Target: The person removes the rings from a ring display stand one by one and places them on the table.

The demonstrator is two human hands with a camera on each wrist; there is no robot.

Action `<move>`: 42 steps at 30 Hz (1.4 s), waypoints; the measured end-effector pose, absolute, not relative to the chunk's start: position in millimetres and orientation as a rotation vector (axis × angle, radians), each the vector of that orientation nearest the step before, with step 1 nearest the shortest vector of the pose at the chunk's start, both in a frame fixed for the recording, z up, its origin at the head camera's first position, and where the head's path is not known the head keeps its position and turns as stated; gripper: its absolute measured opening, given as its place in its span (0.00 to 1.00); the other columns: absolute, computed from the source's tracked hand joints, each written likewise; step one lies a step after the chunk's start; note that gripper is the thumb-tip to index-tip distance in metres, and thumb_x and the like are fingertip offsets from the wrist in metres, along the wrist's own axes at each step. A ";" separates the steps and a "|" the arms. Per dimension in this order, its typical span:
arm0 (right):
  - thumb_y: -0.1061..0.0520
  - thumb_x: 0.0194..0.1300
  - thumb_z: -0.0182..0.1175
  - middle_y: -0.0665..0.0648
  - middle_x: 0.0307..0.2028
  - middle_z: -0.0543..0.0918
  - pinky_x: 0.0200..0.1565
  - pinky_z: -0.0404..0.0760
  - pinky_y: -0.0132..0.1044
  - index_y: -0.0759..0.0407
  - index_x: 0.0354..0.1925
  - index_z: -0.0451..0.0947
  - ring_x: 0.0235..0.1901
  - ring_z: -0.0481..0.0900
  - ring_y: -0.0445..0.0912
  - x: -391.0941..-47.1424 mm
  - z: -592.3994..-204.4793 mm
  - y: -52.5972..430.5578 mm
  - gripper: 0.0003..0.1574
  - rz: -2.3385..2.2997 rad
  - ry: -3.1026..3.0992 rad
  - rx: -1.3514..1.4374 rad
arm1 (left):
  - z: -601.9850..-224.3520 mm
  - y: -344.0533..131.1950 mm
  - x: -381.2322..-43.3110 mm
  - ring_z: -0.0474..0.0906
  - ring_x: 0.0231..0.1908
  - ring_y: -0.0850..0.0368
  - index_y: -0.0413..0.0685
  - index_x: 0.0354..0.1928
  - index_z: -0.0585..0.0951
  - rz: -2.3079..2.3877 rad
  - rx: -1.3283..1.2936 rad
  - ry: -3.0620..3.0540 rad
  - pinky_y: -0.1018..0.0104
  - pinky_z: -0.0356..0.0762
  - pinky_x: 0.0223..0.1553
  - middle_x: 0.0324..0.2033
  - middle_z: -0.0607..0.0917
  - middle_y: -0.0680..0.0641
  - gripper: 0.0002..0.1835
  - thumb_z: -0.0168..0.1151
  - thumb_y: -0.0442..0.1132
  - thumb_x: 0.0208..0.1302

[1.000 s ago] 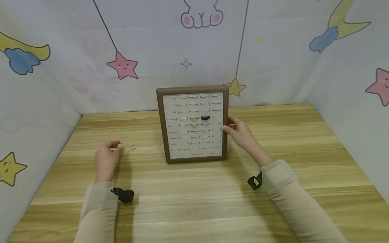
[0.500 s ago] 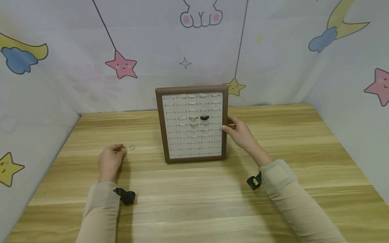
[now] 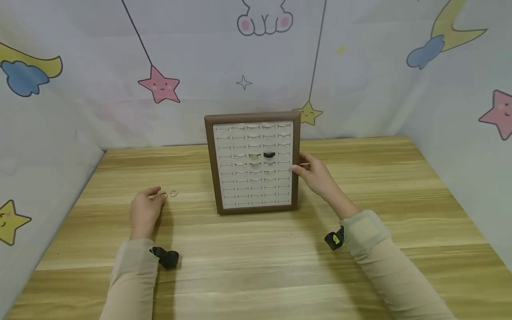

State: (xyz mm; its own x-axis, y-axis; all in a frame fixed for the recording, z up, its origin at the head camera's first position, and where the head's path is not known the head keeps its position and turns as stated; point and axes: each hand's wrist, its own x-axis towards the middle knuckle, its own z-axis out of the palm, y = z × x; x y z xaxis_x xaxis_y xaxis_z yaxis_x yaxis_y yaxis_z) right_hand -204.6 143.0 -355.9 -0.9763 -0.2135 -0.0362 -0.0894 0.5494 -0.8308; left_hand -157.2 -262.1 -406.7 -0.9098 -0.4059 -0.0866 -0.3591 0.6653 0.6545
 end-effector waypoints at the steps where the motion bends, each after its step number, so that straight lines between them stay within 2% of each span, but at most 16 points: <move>1: 0.54 0.72 0.51 0.70 0.60 0.71 0.59 0.74 0.53 0.71 0.68 0.57 0.61 0.72 0.62 -204.6 -355.6 143.1 0.34 -1.410 2.645 -0.259 | -405.0 -260.9 -157.6 0.73 0.58 0.37 0.39 0.62 0.73 -1.091 0.640 -2.791 0.46 0.73 0.53 0.61 0.75 0.35 0.22 0.54 0.39 0.68; 6: 0.54 0.72 0.51 0.70 0.61 0.71 0.60 0.74 0.54 0.70 0.68 0.57 0.61 0.71 0.62 -204.3 -354.4 143.4 0.34 -1.413 2.640 -0.254 | -391.0 -247.8 -161.2 0.71 0.56 0.38 0.40 0.63 0.72 -1.138 0.573 -2.693 0.48 0.72 0.51 0.62 0.75 0.36 0.22 0.55 0.37 0.68; 11: 0.54 0.73 0.51 0.69 0.62 0.70 0.60 0.73 0.54 0.70 0.69 0.55 0.63 0.70 0.62 -203.4 -353.3 143.8 0.35 -1.414 2.618 -0.243 | -372.6 -225.8 -163.2 0.70 0.53 0.42 0.42 0.63 0.73 -1.219 0.504 -2.583 0.57 0.70 0.45 0.60 0.76 0.38 0.22 0.56 0.37 0.69; 14: 0.54 0.72 0.51 0.69 0.62 0.70 0.60 0.74 0.54 0.69 0.69 0.55 0.63 0.70 0.61 -202.9 -353.0 144.0 0.35 -1.417 2.613 -0.243 | -362.3 -211.1 -164.2 0.72 0.52 0.43 0.43 0.61 0.75 -1.255 0.442 -2.513 0.59 0.70 0.45 0.59 0.77 0.39 0.21 0.57 0.37 0.68; 27: 0.53 0.73 0.51 0.69 0.63 0.69 0.61 0.72 0.54 0.69 0.70 0.54 0.64 0.69 0.61 -202.4 -352.0 145.2 0.36 -1.418 2.593 -0.238 | -330.6 -140.9 -165.9 0.77 0.46 0.45 0.37 0.52 0.79 -1.308 0.090 -2.340 0.59 0.77 0.44 0.48 0.81 0.38 0.15 0.61 0.32 0.64; 34: 0.53 0.73 0.50 0.69 0.63 0.68 0.62 0.72 0.54 0.70 0.70 0.52 0.65 0.68 0.62 -202.4 -352.7 145.8 0.37 -1.423 2.591 -0.240 | -325.8 -107.6 -163.1 0.77 0.41 0.47 0.40 0.50 0.80 -1.259 -0.096 -2.391 0.58 0.79 0.42 0.45 0.83 0.40 0.14 0.63 0.33 0.62; 42: 0.53 0.73 0.50 0.70 0.64 0.68 0.62 0.71 0.55 0.70 0.70 0.52 0.65 0.67 0.62 -202.1 -352.8 145.7 0.37 -1.416 2.597 -0.248 | -332.4 -82.4 -167.0 0.78 0.42 0.50 0.44 0.48 0.82 -1.178 -0.198 -2.470 0.60 0.80 0.41 0.44 0.84 0.44 0.12 0.62 0.35 0.63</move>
State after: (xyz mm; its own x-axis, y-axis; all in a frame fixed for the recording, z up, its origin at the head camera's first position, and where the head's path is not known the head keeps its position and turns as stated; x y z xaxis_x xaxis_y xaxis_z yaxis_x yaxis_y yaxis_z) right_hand -202.1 145.7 -352.8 -0.9713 -0.2271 -0.0714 -0.0630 0.5345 -0.8428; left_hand -167.0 -82.4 -332.4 -0.9119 -0.0417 0.4084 0.2912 0.6355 0.7151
